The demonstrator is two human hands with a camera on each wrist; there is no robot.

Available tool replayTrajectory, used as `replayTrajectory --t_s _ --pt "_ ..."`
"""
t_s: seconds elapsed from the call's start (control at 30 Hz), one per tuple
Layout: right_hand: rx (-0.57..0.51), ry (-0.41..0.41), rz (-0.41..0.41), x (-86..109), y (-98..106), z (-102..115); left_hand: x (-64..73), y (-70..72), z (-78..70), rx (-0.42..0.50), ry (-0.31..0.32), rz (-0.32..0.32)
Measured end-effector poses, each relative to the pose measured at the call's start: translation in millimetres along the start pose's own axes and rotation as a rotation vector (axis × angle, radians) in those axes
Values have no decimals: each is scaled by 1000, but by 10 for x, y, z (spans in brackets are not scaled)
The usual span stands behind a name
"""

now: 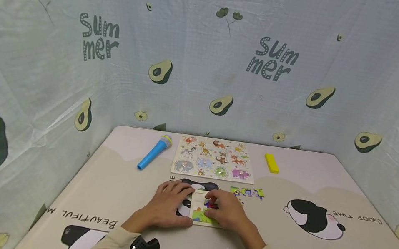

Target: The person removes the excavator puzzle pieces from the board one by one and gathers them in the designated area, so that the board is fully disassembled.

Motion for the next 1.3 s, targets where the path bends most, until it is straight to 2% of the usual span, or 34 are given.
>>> replayTrajectory --t_s 0.3,0.53,0.9,1.1,1.3 --pt "21 -10 -9 -16 -24 -32 -38 -20 -69 -29 85 -64" --pt "29 -13 -22 2 -16 -9 -37 -3 -128 -26 128 -56" --pt "-62 50 -20 9 22 44 -28 14 -161 -33 128 -60" --pt "-97 3 -22 6 15 2 -33 -18 -155 -68 119 -23" --pt "-137 -10 -39 3 2 -16 -35 -31 -151 -63 123 -12"
Point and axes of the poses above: each hand's wrist, its own x-axis away from the middle knuckle, its own y-axis out of the back of the hand, z = x × y, the point moved 7 cm from there along -x, towards the middle knuckle, and after that the axes turned 15 degrees about -x, right-handed, at the moved point
